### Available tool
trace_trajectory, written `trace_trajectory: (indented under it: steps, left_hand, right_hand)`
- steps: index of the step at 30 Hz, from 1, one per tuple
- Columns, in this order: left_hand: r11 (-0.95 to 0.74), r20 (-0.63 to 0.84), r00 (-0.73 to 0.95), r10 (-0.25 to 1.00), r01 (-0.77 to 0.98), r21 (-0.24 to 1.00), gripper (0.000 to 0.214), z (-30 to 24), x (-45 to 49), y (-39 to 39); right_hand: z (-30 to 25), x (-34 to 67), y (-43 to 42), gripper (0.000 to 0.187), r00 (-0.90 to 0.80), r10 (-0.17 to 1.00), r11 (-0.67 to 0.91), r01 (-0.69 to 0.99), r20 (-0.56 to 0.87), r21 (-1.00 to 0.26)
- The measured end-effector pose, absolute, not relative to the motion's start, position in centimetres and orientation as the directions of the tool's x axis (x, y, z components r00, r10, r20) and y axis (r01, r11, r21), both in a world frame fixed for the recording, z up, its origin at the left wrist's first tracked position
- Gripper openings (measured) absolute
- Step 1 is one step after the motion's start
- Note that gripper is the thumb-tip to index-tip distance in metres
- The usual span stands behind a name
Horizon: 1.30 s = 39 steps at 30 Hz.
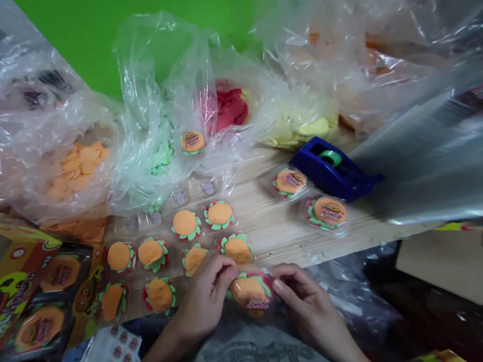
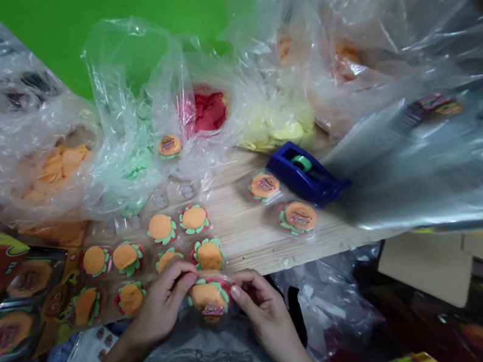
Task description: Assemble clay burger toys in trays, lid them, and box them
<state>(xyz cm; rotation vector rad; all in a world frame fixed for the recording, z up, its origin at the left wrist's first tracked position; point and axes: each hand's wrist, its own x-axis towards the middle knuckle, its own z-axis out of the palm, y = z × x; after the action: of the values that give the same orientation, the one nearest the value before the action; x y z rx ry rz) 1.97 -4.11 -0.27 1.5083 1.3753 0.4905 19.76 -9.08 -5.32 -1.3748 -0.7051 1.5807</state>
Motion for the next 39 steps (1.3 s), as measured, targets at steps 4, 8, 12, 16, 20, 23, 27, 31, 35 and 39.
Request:
trace_trajectory:
  steps: [4, 8, 12, 16, 20, 23, 27, 31, 35, 39]
  left_hand:
    - [0.08, -0.324, 0.362, 0.874, 0.551, 0.831, 0.023, -0.6, 1.1, -4.8]
    - [0.065, -0.333, 0.406, 0.851, 0.548, 0.834, 0.024, -0.8, 0.5, -5.5]
    - [0.031, -0.31, 0.462, 0.831, 0.518, 0.855, 0.023, -0.2, 0.8, -5.1]
    - [0.07, -0.283, 0.379, 0.881, 0.488, 0.87, 0.024, -0.8, 1.7, -5.5]
    - [0.244, -0.346, 0.157, 0.925, 0.451, 0.858, 0.02, -2.3, 2.0, -6.6]
    - [0.271, -0.355, 0.118, 0.927, 0.442, 0.855, 0.019, -2.2, 1.7, -6.2]
    - [0.117, -0.341, 0.39, 0.856, 0.496, 0.86, 0.017, -0.7, 1.8, -4.5]
    - [0.12, -0.373, 0.407, 0.834, 0.526, 0.842, 0.013, -0.3, 2.2, -4.4]
    - [0.265, -0.445, 0.267, 0.855, 0.512, 0.817, 0.015, -1.5, 1.7, -5.8]
    - [0.227, -0.44, 0.309, 0.843, 0.537, 0.813, 0.02, -2.3, 1.3, -6.8]
  right_hand:
    - [-4.7, 19.3, -9.9, 0.028, -0.033, 0.876, -0.474, -0.241, -0.481, -0.847]
    - [-3.7, 19.3, -10.0, 0.029, -0.038, 0.881, -0.469, -0.205, -0.471, -0.859]
    - [-2.8, 19.9, -9.3, 0.029, -0.113, 0.893, -0.448, -0.121, -0.436, -0.886]
    - [-3.5, 19.9, -9.5, 0.028, -0.118, 0.87, -0.493, -0.184, -0.479, -0.85]
    - [-4.7, 19.4, -10.3, 0.034, 0.044, 0.839, -0.493, -0.36, -0.542, -0.792]
    - [-4.2, 19.3, -10.1, 0.033, 0.048, 0.855, -0.477, -0.322, -0.517, -0.818]
    - [-2.7, 19.8, -8.7, 0.024, -0.104, 0.909, -0.416, -0.134, -0.404, -0.9]
    - [-2.6, 19.9, -8.3, 0.018, -0.134, 0.927, -0.363, -0.075, -0.351, -0.929]
    - [-3.6, 19.6, -8.8, 0.027, -0.083, 0.885, -0.465, -0.195, -0.458, -0.864]
    - [-4.1, 19.5, -9.5, 0.035, -0.079, 0.852, -0.521, -0.23, -0.518, -0.822]
